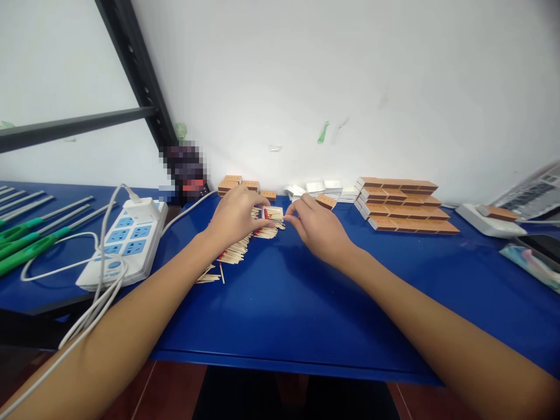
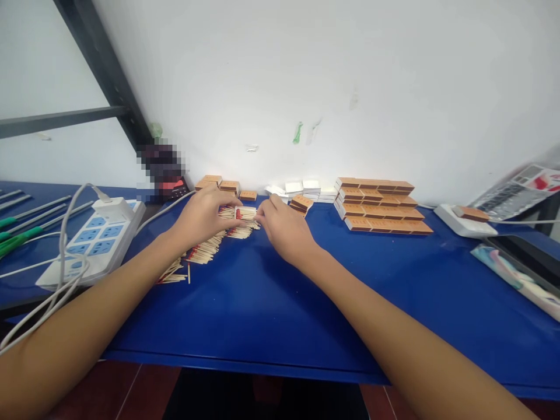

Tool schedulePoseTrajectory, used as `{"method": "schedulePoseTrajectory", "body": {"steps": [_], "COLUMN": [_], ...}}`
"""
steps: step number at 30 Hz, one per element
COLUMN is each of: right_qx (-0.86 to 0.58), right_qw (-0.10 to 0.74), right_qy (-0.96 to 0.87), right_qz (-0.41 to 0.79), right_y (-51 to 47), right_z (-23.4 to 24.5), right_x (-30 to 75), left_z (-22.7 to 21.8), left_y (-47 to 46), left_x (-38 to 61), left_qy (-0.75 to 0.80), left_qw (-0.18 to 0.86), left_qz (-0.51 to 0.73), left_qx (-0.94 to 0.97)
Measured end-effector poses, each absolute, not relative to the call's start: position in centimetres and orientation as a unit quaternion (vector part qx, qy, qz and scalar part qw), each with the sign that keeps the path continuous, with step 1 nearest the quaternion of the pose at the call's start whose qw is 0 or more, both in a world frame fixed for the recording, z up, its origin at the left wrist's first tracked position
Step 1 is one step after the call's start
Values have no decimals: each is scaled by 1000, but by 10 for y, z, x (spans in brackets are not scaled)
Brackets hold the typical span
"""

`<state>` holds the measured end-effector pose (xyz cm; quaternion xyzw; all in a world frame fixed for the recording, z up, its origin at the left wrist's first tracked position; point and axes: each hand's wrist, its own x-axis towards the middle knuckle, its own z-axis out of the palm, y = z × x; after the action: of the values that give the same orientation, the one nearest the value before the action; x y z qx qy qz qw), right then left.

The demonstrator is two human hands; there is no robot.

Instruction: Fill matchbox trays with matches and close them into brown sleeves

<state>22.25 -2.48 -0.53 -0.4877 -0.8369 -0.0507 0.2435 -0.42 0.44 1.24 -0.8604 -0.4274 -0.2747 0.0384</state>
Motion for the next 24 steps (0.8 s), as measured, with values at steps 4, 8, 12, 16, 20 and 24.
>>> {"method": "schedulePoseTrajectory", "body": {"steps": [4,8,12,16,20,24], "right_qx": [-493,-480,-461,-430,-405,-406], "right_qw": [240,264,321,316,242,205], "right_qy": [-835,-835,-825,-845,-882,-890], "right_qz": [-54,-53,-57,-41,7,43], "right_y": [-24,-26,-29,-32,-33,-33], "right_z": [-8,-7,-5,-12,-23,-29], "right_x": [223,223,221,216,210,204], "left_z": [13,15,16,16,15,15], "left_y": [0,-1,2,6,7,7], "left_x": [1,2,-1,-5,-8,-7], "left_qy": [-393,-389,-404,-434,-472,-474], "left_qw": [-3,-22,-26,6,33,47], "left_qz": [-294,-297,-302,-322,-326,-317], "left_qx": [-871,-872,-863,-841,-819,-820]}}
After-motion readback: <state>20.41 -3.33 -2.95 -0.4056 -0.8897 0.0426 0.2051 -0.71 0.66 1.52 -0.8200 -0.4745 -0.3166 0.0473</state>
